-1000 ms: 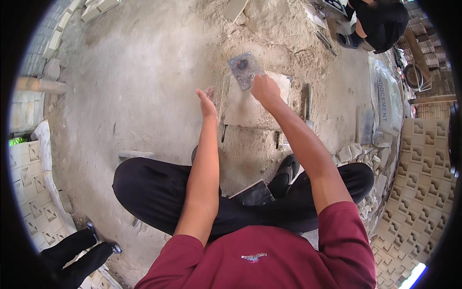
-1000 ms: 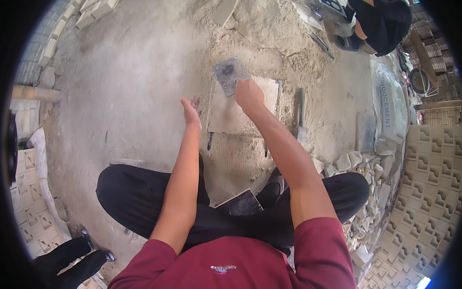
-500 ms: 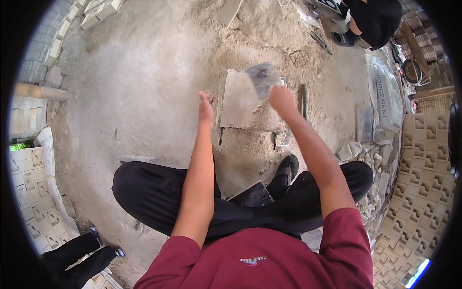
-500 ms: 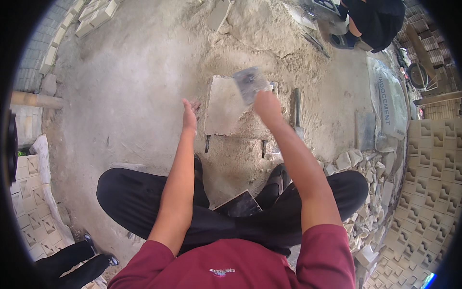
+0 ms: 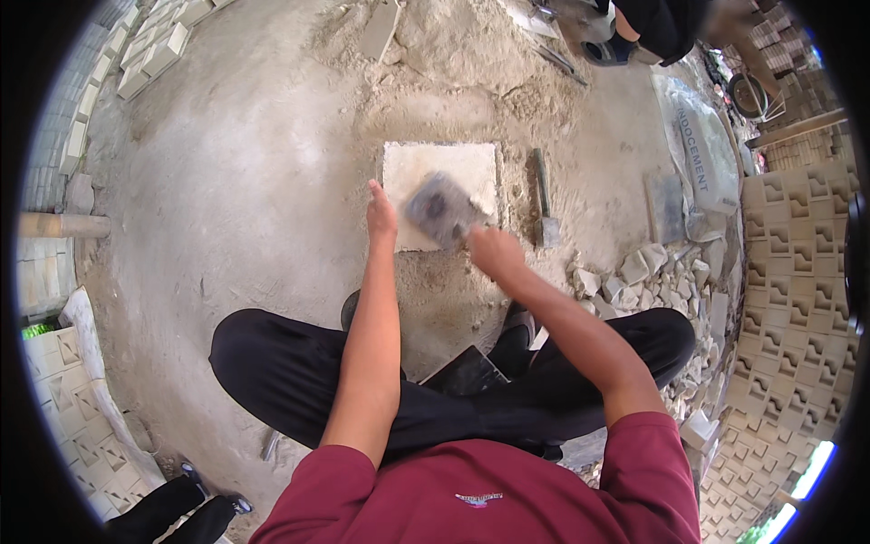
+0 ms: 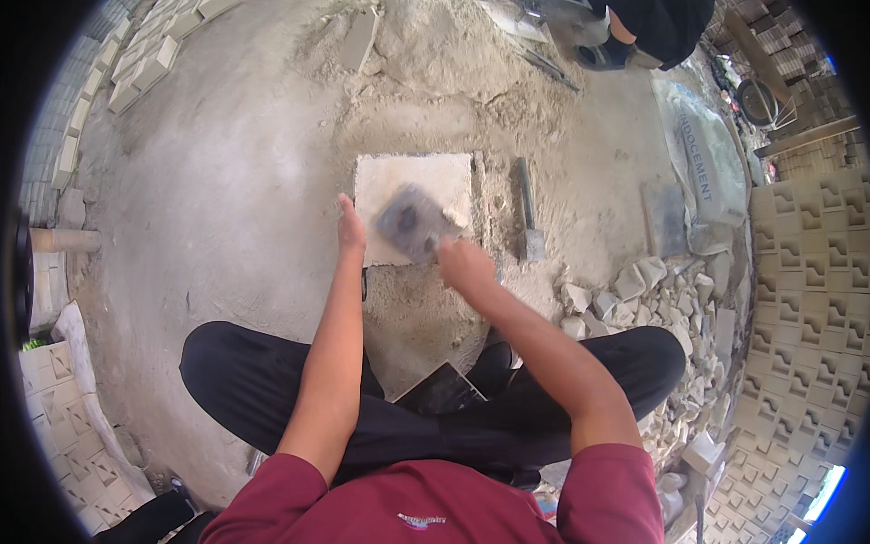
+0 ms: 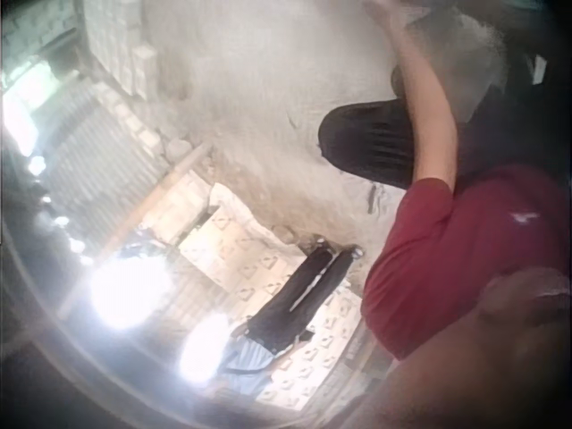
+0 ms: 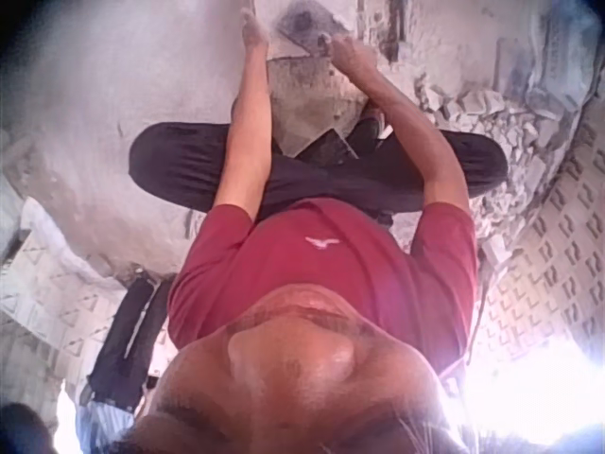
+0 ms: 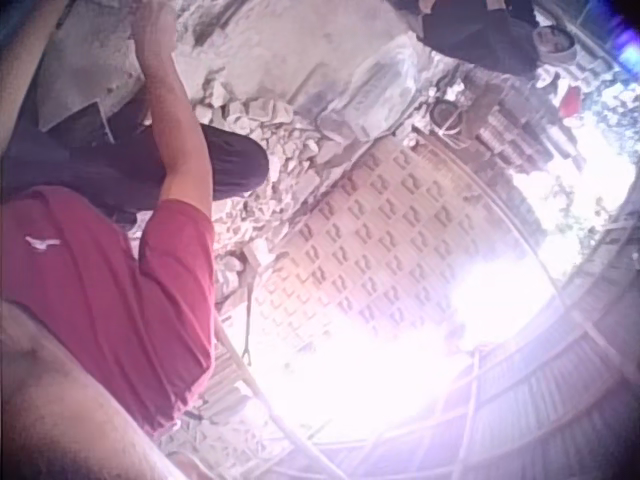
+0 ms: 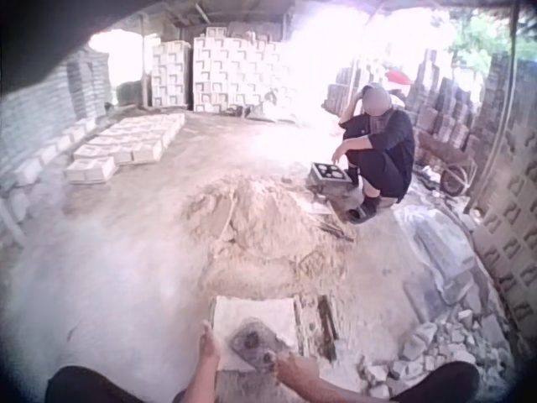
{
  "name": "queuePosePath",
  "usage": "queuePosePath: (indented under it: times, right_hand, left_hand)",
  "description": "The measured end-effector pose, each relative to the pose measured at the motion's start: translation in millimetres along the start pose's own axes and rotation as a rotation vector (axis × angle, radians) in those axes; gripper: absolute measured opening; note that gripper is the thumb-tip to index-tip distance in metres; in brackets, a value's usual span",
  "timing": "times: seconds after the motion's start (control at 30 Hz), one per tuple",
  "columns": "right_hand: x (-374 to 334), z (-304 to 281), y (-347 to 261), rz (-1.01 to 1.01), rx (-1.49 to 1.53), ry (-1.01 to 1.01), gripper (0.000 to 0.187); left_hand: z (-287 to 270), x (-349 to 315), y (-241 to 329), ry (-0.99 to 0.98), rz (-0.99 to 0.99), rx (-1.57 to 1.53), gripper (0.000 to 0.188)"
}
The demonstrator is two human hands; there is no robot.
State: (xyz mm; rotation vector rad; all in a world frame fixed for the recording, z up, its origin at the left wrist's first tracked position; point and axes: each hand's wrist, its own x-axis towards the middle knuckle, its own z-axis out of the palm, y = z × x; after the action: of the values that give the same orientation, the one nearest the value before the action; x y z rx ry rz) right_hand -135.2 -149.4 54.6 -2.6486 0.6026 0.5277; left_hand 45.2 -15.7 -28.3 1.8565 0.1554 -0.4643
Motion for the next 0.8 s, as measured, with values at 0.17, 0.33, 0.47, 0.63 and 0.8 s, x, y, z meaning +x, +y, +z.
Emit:
queuePosePath:
  times: [0.17,0.33,0.47,0.63,0.8]
  right_hand:
    - [53.4,-47.5,46.8,0.112,-0.002,0.333,0.012]
    - [-3.9,-9.1,7.0,-0.013,0.059,0.103,0.019]
    - [-33.0,22.9,23.3,-0.01,0.027,0.018,0.025]
    - [54.6,-61.9,58.9,0.156,0.015,0.262,0.023]
    - [36.1,-56.0,28.8,0.136,0.083,0.116,0.02]
  left_hand:
    - [3.9,6.9,-6.4,0.004,0.058,0.012,0.106]
    - [-15.2,22.9,-29.4,0.155,0.091,0.018,0.103]
    - [-6.5,1.0,-3.0,0.047,0.042,0.127,0.1]
    - [-4.1,-6.1,12.2,0.037,-0.024,0.159,0.1]
    - [10.7,-13.3,17.8,0.019,0.066,0.063,0.102]
